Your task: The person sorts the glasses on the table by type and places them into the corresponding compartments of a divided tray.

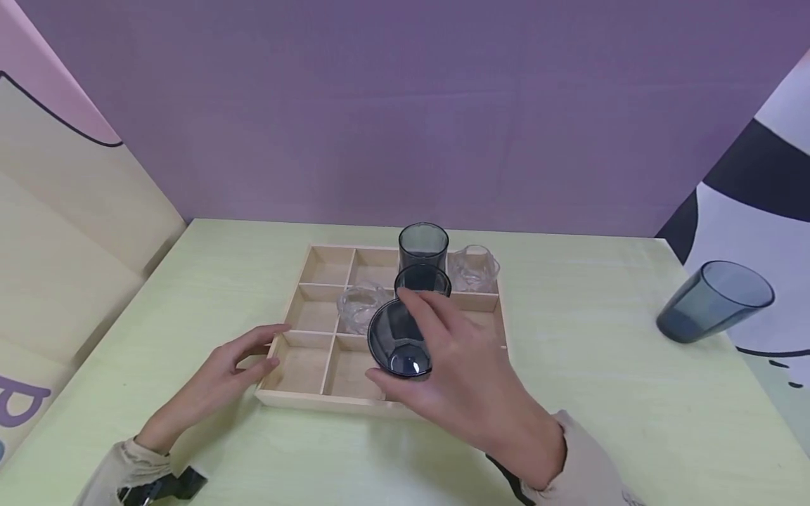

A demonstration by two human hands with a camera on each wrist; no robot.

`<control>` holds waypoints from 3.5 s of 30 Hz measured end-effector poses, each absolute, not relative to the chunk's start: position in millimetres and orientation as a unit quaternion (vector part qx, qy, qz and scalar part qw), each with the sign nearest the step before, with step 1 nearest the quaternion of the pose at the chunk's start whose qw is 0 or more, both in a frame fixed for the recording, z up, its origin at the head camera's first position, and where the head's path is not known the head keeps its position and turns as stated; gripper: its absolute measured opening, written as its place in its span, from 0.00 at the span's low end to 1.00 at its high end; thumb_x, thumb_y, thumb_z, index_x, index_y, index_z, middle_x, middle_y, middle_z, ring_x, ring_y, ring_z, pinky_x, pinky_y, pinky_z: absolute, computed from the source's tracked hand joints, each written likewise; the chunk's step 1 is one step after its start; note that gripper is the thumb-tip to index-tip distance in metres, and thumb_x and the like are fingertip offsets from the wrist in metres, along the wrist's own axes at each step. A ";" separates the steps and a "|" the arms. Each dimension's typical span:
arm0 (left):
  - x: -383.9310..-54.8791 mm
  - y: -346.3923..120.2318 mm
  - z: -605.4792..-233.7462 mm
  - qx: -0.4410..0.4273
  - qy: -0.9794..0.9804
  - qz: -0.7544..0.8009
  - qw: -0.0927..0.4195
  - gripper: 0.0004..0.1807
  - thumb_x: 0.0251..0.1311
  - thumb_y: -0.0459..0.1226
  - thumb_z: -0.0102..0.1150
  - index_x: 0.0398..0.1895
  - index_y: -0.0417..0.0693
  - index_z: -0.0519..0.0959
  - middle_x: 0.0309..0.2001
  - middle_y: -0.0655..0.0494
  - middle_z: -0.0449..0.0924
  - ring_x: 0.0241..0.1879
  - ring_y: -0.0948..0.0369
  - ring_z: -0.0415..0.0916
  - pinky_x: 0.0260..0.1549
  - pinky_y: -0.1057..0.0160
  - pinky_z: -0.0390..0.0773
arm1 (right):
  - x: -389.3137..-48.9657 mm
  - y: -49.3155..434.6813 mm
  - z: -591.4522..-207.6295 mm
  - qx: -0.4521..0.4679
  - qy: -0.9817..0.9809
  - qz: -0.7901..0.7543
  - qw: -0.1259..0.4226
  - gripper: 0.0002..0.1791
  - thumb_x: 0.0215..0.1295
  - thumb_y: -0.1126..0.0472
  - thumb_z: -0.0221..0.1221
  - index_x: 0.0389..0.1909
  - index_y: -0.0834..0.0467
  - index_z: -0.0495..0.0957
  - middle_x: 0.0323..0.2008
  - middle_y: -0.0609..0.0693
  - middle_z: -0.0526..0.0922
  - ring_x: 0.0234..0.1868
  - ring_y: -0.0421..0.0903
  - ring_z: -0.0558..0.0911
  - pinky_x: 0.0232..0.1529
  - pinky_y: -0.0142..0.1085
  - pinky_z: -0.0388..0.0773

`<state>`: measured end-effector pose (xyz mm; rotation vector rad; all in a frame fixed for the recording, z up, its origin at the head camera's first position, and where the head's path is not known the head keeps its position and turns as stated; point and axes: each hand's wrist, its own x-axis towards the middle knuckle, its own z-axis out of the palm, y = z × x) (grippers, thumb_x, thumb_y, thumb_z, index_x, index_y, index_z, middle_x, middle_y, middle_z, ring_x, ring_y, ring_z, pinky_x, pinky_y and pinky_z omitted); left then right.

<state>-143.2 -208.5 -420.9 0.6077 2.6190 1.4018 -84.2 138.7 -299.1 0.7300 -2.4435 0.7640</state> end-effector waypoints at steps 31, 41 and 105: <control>-142.0 -210.9 -417.9 0.216 0.850 0.477 0.055 0.24 0.72 0.41 0.57 0.69 0.59 0.70 0.68 0.54 0.70 0.60 0.52 0.75 0.54 0.50 0.76 | -115.7 53.1 -323.3 0.335 -0.873 0.313 0.165 0.46 0.49 0.39 0.74 0.68 0.54 0.70 0.60 0.50 0.75 0.56 0.47 0.79 0.49 0.42 0.81; -142.2 -210.1 -416.8 0.202 0.851 0.482 0.055 0.21 0.72 0.35 0.55 0.66 0.55 0.74 0.58 0.56 0.79 0.58 0.53 0.76 0.53 0.52 0.77 | -124.0 25.1 -330.7 0.354 -0.855 0.341 0.163 0.46 0.49 0.43 0.75 0.68 0.57 0.70 0.59 0.53 0.75 0.50 0.47 0.82 0.44 0.36 0.82; -141.5 -212.4 -420.0 0.170 0.837 0.515 0.079 0.23 0.73 0.32 0.49 0.70 0.50 0.70 0.66 0.43 0.71 0.60 0.46 0.73 0.38 0.64 0.83 | -116.8 69.8 -341.8 0.364 -0.891 0.214 0.169 0.34 0.66 0.46 0.64 0.68 0.58 0.69 0.63 0.52 0.73 0.64 0.48 0.73 0.63 0.42 0.72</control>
